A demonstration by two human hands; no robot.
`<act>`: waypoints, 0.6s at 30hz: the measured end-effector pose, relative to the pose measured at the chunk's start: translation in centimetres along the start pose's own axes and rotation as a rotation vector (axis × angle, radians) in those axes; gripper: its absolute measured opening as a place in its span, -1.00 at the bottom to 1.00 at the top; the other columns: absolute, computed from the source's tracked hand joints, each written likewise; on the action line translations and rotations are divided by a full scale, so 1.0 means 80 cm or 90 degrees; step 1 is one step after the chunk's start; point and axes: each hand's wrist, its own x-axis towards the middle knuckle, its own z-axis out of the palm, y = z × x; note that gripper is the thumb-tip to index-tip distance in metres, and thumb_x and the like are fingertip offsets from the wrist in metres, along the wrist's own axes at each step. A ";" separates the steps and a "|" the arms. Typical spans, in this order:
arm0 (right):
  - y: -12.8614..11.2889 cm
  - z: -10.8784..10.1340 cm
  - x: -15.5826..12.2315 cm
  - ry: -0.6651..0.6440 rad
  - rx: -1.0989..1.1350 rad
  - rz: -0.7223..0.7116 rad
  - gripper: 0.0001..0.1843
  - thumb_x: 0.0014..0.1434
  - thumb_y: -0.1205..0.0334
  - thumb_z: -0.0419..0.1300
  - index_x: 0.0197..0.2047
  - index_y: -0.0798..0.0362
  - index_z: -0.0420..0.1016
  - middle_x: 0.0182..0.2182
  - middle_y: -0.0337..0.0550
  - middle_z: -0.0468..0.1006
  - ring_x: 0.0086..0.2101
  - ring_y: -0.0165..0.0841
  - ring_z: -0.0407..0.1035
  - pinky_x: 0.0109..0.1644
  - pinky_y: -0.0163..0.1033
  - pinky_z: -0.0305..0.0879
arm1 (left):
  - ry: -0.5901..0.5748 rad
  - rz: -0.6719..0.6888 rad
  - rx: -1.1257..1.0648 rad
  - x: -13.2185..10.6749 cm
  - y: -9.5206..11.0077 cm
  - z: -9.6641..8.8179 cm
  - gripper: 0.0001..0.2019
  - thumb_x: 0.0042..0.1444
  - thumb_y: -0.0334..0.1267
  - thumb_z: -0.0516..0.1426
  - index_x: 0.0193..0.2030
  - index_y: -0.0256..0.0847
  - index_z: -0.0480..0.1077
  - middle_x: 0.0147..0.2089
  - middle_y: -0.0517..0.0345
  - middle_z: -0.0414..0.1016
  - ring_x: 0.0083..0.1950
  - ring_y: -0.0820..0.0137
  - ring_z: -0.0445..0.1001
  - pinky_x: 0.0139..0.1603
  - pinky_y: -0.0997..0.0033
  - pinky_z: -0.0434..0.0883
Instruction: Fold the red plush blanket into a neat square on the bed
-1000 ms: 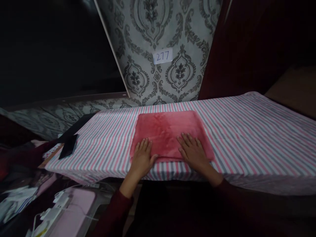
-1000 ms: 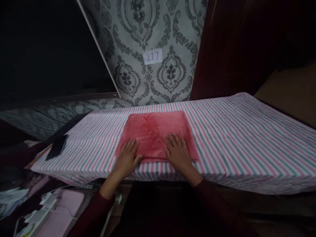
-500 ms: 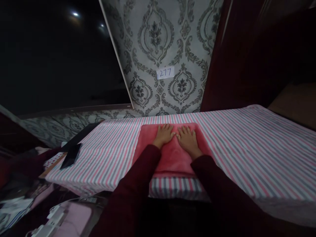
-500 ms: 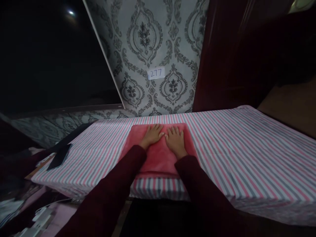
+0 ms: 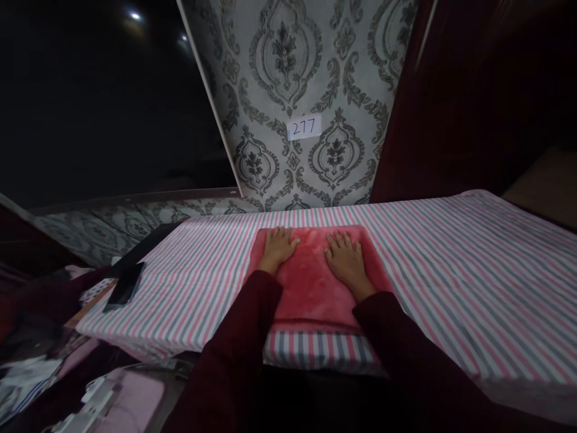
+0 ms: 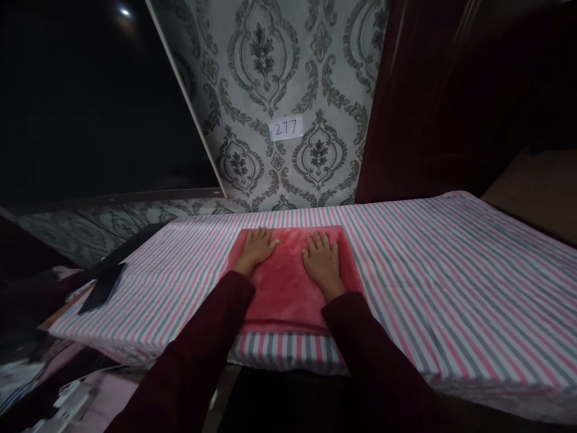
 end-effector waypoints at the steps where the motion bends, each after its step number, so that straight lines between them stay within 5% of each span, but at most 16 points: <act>1: 0.001 0.001 0.000 0.006 0.004 -0.001 -0.42 0.45 0.16 -0.11 0.41 0.10 0.39 0.43 0.09 0.28 0.39 0.01 0.13 0.41 0.28 0.03 | 0.002 -0.033 0.004 -0.002 -0.012 -0.003 -0.35 0.47 0.07 -0.15 0.53 -0.26 0.14 0.56 -0.22 0.13 0.60 0.02 0.02 0.56 -0.22 -0.02; 7: 0.000 -0.009 -0.003 0.002 0.034 0.000 -0.40 0.44 0.17 -0.13 0.42 0.15 0.37 0.41 0.16 0.29 0.39 0.03 0.12 0.42 0.31 0.01 | -0.027 -0.138 -0.028 -0.025 -0.045 -0.011 -0.37 0.48 0.02 -0.20 0.58 -0.18 0.01 0.64 -0.12 -0.06 0.62 0.06 -0.02 0.50 -0.17 0.18; 18: -0.005 -0.040 0.002 -0.145 0.043 0.051 -0.37 0.50 0.13 -0.18 0.52 0.15 0.19 0.50 0.13 0.10 0.46 0.04 -0.04 0.45 0.33 -0.06 | -0.044 -0.057 0.001 -0.086 -0.027 -0.034 -0.33 0.46 0.04 -0.15 0.57 -0.31 0.06 0.64 -0.17 -0.10 0.65 -0.02 -0.21 0.58 -0.29 -0.18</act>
